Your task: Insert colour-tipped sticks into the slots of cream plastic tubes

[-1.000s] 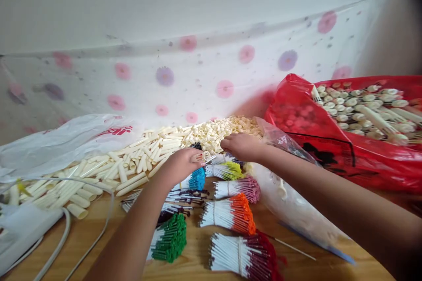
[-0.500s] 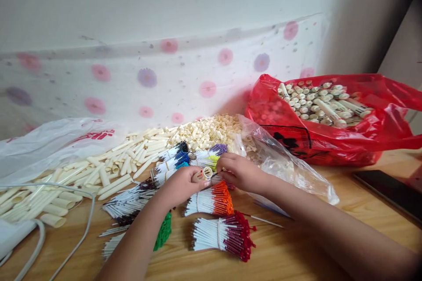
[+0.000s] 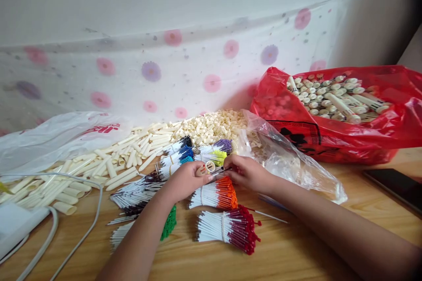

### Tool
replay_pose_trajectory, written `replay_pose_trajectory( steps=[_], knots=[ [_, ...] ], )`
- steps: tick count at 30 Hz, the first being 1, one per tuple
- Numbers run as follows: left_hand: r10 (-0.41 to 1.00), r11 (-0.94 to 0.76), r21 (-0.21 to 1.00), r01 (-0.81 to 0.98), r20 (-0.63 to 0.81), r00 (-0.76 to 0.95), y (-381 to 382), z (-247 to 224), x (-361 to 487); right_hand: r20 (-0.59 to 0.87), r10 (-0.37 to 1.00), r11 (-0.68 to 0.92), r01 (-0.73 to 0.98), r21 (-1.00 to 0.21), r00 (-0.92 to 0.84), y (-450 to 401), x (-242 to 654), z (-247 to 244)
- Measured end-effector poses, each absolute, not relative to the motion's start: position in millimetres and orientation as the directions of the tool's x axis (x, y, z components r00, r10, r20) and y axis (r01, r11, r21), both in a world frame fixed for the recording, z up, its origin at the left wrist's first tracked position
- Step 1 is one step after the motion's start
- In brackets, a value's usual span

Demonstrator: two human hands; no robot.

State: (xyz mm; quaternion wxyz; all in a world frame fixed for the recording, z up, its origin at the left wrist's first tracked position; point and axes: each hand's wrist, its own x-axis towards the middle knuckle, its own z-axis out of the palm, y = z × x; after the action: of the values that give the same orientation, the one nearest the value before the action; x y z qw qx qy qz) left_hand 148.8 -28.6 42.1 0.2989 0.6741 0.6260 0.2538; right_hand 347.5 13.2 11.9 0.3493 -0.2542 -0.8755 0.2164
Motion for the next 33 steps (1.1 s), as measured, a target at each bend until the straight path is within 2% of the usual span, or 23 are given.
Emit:
replay_pose_trajectory(
  steps=[6, 9, 14, 19, 21, 25, 29, 33],
  knots=[
    [0.979, -0.097, 0.820, 0.564, -0.025, 0.204, -29.3, 38.0, 151.0, 0.484, 0.607, 0.699, 0.134, -0.703, -0.630, 7.1, 340.1, 5.8],
    [0.971, -0.114, 0.833, 0.542, -0.022, 0.238, -30.3, 38.0, 152.4, 0.474, 0.589, 0.663, 0.055, -0.747, -0.654, 3.3, 335.9, 3.6],
    [0.979, -0.111, 0.830, 0.546, -0.002, 0.202, -31.3, 38.2, 152.3, 0.462, 0.615, 0.601, 0.001, -0.799, -0.640, 1.4, 331.7, 3.5],
    [0.976, -0.103, 0.886, 0.453, 0.001, 0.220, -33.2, 46.3, 155.1, 0.424, 0.630, 0.526, -0.044, -0.849, -0.650, 2.1, 328.9, 10.2],
    [0.988, -0.111, 0.881, 0.460, 0.049, 0.145, -32.2, 52.2, 151.4, 0.395, 0.648, 0.502, -0.025, -0.865, -0.650, 6.8, 330.8, 15.0],
    [0.958, -0.121, 0.877, 0.465, 0.226, -0.177, -24.3, 61.9, 122.3, 0.334, 0.695, 0.486, 0.074, -0.871, -0.637, 39.8, 332.6, 23.3],
    [0.782, -0.073, 0.886, 0.459, 0.337, -0.525, -15.5, 61.0, 76.0, 0.268, 0.728, 0.502, 0.224, -0.836, -0.632, 96.2, 307.7, 23.7],
    [0.662, 0.006, 0.875, 0.484, 0.360, -0.657, -13.1, 53.6, 46.8, 0.201, 0.738, 0.533, 0.375, -0.759, -0.644, 145.2, 255.8, 19.1]
  ],
)
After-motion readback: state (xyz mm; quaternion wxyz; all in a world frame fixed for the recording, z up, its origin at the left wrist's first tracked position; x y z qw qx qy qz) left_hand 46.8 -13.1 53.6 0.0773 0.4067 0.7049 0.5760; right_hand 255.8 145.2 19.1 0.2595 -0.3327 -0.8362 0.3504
